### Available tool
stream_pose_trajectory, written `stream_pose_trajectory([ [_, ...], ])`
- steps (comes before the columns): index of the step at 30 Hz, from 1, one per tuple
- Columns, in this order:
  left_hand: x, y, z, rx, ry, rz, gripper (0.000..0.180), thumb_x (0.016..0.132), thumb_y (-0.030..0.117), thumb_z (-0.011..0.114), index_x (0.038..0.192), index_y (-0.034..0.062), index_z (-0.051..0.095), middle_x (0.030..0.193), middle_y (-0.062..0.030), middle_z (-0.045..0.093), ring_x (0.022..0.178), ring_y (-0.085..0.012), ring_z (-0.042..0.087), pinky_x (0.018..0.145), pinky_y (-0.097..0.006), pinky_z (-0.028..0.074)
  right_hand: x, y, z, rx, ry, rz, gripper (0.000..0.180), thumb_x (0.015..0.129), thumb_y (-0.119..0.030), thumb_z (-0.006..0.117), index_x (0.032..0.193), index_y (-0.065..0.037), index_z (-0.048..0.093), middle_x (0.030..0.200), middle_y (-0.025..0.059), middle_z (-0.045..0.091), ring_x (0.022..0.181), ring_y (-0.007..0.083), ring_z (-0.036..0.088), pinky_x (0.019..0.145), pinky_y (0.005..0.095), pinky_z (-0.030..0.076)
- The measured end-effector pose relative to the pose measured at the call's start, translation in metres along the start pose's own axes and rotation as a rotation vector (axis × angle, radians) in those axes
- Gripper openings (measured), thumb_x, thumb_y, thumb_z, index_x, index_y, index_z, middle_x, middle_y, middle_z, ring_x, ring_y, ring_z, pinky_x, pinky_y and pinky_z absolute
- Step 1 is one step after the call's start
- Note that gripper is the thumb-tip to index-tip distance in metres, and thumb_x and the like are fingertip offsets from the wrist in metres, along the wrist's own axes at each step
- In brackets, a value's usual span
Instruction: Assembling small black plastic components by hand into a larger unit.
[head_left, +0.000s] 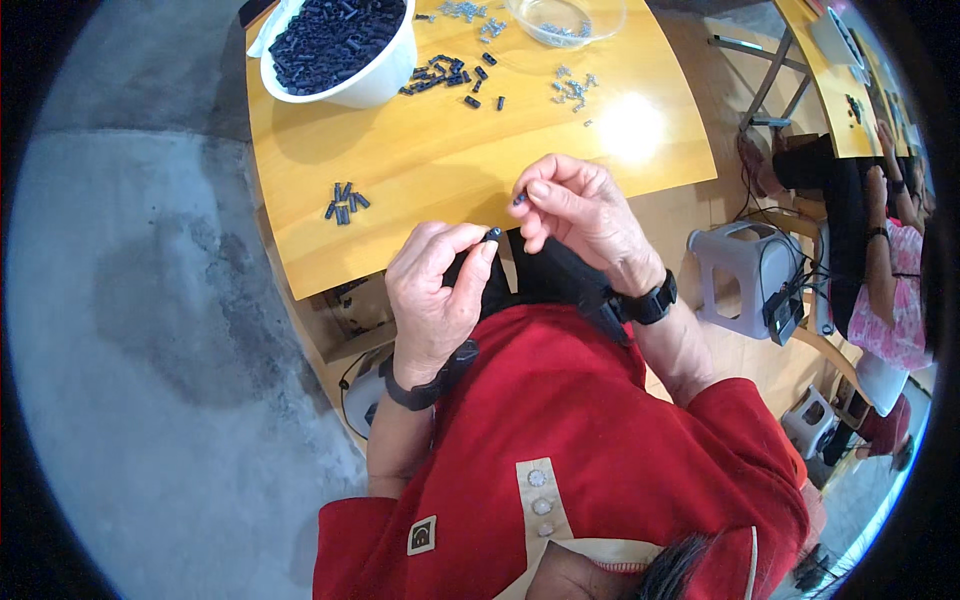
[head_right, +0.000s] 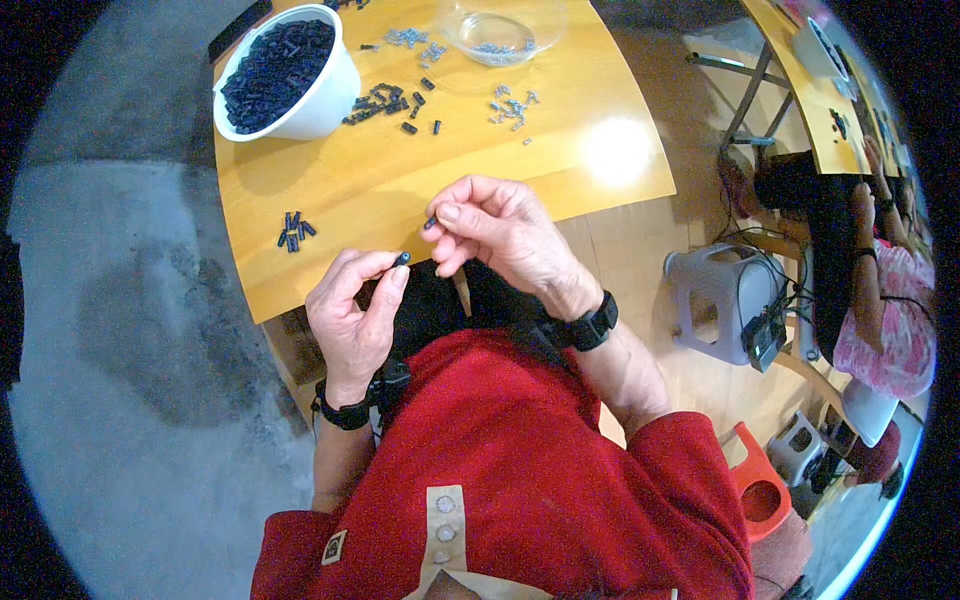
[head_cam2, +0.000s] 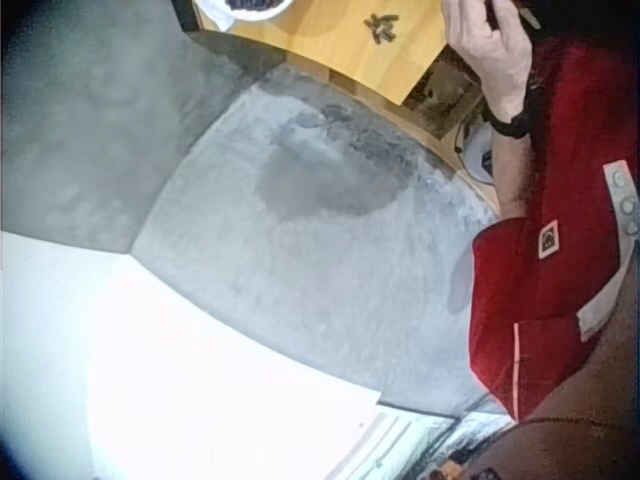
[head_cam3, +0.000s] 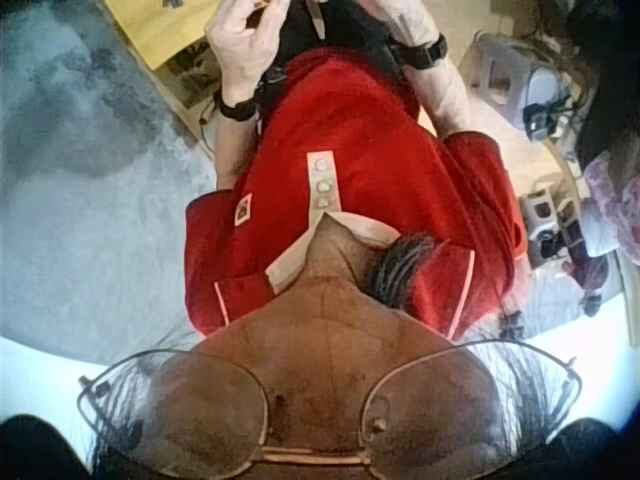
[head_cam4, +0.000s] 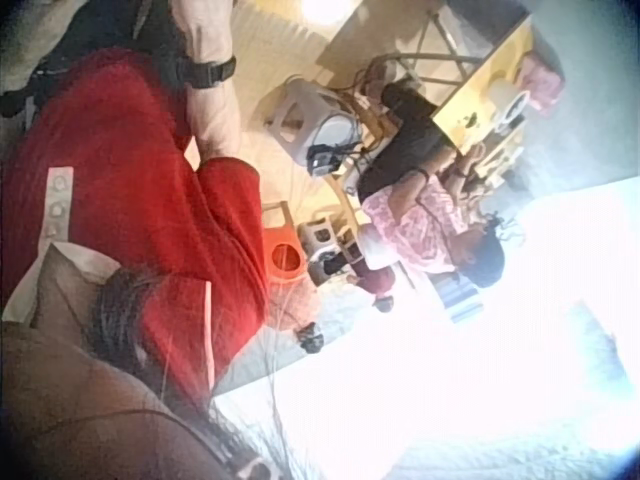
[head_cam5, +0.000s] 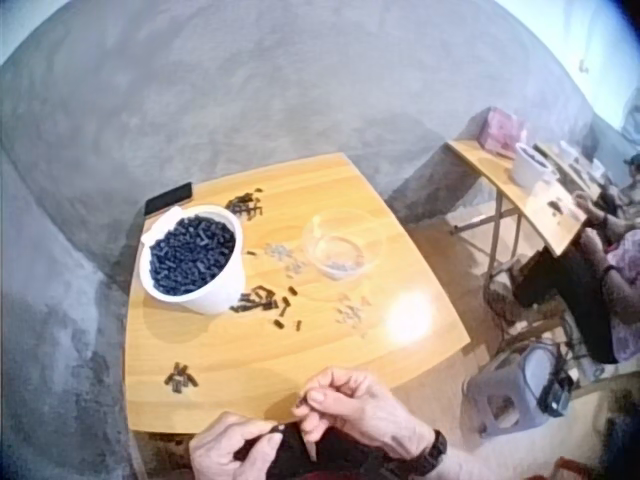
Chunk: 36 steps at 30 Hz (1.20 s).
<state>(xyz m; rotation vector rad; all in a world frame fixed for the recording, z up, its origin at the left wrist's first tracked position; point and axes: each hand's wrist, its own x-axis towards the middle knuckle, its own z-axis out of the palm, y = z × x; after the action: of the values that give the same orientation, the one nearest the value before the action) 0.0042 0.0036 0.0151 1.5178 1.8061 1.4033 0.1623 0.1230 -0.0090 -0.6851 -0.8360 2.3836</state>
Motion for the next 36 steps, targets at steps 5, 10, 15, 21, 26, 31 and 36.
stream_pose_trajectory([
  [5,-0.001,0.009,0.003,0.007,-0.036,0.028,0.009,0.082,-0.002,0.071,0.090,-0.0015,0.068,0.079,-0.0072,0.064,0.070,-0.0148,0.060,0.064,-0.025,0.047,-0.019,0.015,-0.001,0.204,-0.068,0.011,0.014,0.096,-0.016,0.063,0.101,-0.003,0.065,0.084,0.0080,0.070,0.061,0.0127,0.065,0.053,0.0255,0.055],
  [10,-0.003,0.014,0.004,0.035,-0.037,0.066,0.010,0.081,-0.002,0.072,0.090,-0.0009,0.068,0.078,-0.0073,0.064,0.068,-0.0150,0.059,0.062,-0.026,0.046,-0.027,0.015,0.000,0.357,-0.111,0.091,0.014,0.096,-0.013,0.062,0.103,-0.002,0.065,0.086,0.0095,0.071,0.064,0.0137,0.066,0.060,0.0265,0.058],
  [15,-0.004,0.019,0.003,0.064,-0.033,0.080,0.009,0.081,-0.001,0.071,0.089,-0.0010,0.068,0.077,-0.0074,0.063,0.067,-0.0153,0.058,0.061,-0.026,0.045,-0.032,0.013,0.003,0.235,-0.085,0.002,0.016,0.095,-0.010,0.063,0.107,-0.001,0.065,0.089,0.0106,0.071,0.068,0.0143,0.067,0.062,0.0271,0.059],
  [21,-0.001,0.023,0.001,0.085,-0.055,0.099,0.009,0.078,0.001,0.072,0.085,0.0023,0.066,0.072,-0.0100,0.060,0.064,-0.0261,0.057,0.059,-0.035,0.045,-0.038,0.005,0.001,-0.085,-0.078,-0.121,0.013,0.093,-0.007,0.065,0.103,0.001,0.066,0.085,0.0084,0.069,0.067,0.0121,0.066,0.061,0.0257,0.057],
  [26,0.001,0.025,0.001,0.096,-0.070,0.133,0.010,0.077,0.000,0.072,0.084,0.0030,0.066,0.072,-0.0098,0.060,0.063,-0.0265,0.057,0.059,-0.036,0.044,-0.039,-0.002,0.005,-0.220,-0.083,-0.144,0.011,0.093,-0.007,0.066,0.100,0.001,0.067,0.080,0.0061,0.068,0.064,0.0108,0.064,0.058,0.0233,0.054],
  [31,0.001,0.025,0.001,0.099,-0.081,0.153,0.012,0.076,-0.001,0.072,0.085,0.0033,0.065,0.072,-0.0096,0.060,0.063,-0.0271,0.057,0.060,-0.037,0.044,-0.039,-0.005,0.007,-0.323,-0.080,-0.160,0.009,0.093,-0.007,0.067,0.097,0.001,0.068,0.080,0.0033,0.067,0.063,0.0087,0.063,0.057,0.0217,0.053],
  [36,0.003,0.028,-0.002,0.223,-0.147,0.210,0.010,0.077,0.000,0.072,0.084,0.0012,0.066,0.073,-0.0109,0.060,0.065,-0.0265,0.057,0.060,-0.035,0.045,-0.040,-0.010,0.008,-0.412,-0.105,-0.172,0.007,0.092,-0.006,0.067,0.096,0.000,0.068,0.079,0.0023,0.067,0.062,0.0078,0.062,0.057,0.0213,0.053],
])
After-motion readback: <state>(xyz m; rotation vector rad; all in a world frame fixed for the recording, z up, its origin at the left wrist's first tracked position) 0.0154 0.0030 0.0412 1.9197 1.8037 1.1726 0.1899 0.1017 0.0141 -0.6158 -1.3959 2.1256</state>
